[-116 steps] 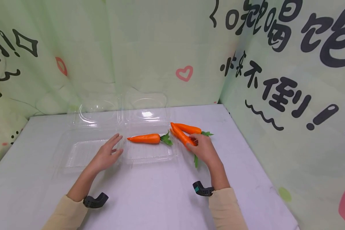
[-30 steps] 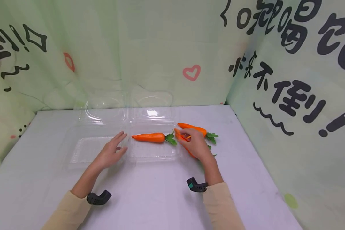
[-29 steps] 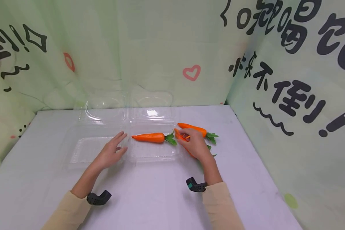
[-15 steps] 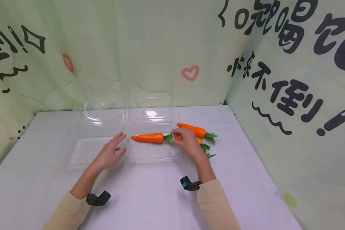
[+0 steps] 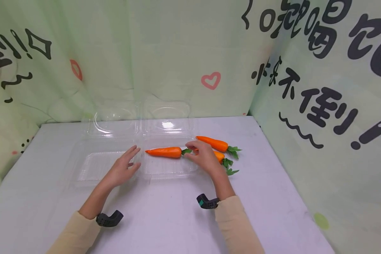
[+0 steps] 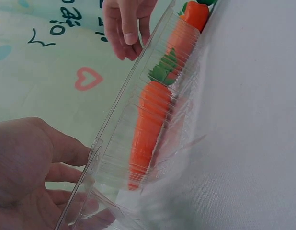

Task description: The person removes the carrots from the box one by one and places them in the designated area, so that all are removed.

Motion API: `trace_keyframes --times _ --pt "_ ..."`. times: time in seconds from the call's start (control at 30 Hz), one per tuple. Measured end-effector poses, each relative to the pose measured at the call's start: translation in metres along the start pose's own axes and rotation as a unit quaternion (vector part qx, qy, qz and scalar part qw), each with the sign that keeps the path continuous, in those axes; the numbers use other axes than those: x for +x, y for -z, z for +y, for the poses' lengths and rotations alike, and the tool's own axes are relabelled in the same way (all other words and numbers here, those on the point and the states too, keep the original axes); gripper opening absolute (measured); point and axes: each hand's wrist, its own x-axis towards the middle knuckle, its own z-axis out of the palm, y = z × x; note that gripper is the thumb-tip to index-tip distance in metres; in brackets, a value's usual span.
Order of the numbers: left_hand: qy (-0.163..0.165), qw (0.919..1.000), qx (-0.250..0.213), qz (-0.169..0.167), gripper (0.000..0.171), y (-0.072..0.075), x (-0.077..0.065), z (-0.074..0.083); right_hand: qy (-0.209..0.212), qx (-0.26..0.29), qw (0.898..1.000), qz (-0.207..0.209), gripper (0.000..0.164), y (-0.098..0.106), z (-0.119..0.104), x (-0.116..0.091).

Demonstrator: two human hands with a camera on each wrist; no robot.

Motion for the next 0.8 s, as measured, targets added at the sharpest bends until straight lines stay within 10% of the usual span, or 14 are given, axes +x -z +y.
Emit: trace_keyframes --times 0.8 --pt "-0.008 0.9999 -0.006 0.002 0.06 0.001 -0.001 0.0 0.012 -0.016 0.999 -0.026 0.043 -0.02 0.003 0.019"
